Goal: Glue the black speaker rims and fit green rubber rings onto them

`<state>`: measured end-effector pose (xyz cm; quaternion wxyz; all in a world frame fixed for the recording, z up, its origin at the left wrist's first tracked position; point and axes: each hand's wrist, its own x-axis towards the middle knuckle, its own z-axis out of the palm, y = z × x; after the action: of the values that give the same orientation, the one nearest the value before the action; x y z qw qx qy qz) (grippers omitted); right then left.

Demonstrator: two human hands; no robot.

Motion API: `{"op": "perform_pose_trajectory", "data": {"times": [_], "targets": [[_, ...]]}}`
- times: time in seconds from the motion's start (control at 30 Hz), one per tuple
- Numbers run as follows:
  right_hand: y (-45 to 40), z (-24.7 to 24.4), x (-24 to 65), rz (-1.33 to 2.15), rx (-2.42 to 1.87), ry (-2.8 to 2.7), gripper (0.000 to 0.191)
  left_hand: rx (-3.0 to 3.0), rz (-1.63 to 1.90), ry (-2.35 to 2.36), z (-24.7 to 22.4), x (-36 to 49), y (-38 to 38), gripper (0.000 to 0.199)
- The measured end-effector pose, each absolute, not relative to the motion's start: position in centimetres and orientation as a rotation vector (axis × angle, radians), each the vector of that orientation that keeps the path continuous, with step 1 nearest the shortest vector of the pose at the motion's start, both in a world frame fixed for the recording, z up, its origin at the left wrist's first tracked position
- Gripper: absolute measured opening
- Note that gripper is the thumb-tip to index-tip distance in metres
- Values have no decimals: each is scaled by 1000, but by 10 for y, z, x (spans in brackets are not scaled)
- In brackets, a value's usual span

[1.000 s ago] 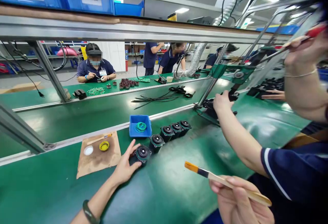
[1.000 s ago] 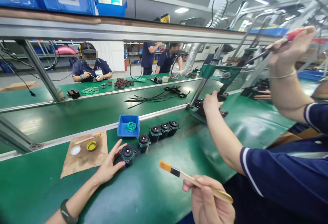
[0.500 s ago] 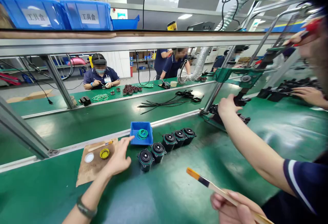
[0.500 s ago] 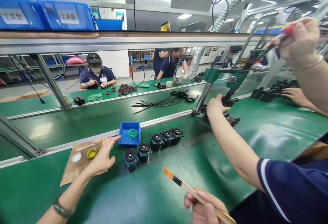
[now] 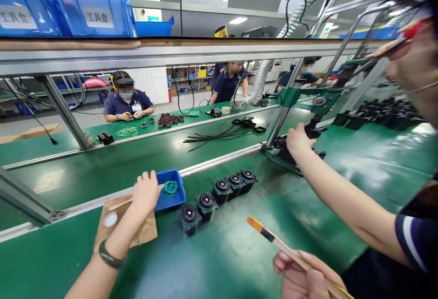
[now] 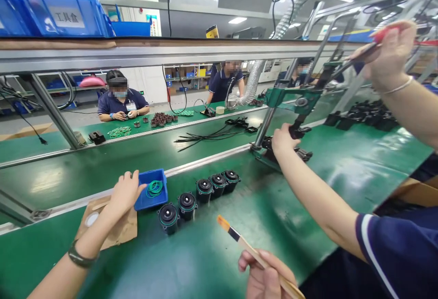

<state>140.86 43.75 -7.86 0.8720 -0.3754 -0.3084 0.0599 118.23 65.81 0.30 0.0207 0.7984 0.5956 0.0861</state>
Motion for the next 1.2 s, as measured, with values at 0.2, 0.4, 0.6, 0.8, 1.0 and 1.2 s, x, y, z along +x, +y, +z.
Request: {"op": "perform_pose_trajectory", "data": {"times": [0.2, 0.4, 0.6, 0.8, 1.0, 1.2], "targets": [[440, -76, 1405, 59, -789, -750, 15, 2578, 167, 1494, 0, 1206, 582, 108], [437, -79, 1402, 121, -855, -746, 14, 2214, 417, 1573, -57, 1206, 557, 98], [440, -75, 1421, 90, -972, -946, 17, 2198, 465, 1603, -54, 1228, 561, 90], [444, -68, 1441, -26, -1057, -1237, 21, 2378, 371, 1738, -51, 1240, 556, 101], [456, -71, 1436, -110, -1093, -1446, 18, 2461, 527, 1879, -65, 1259, 562, 96], [452, -74, 1436, -146, -1045, -1513, 21, 2391, 549, 1987, -64, 1272, 563, 87]]}}
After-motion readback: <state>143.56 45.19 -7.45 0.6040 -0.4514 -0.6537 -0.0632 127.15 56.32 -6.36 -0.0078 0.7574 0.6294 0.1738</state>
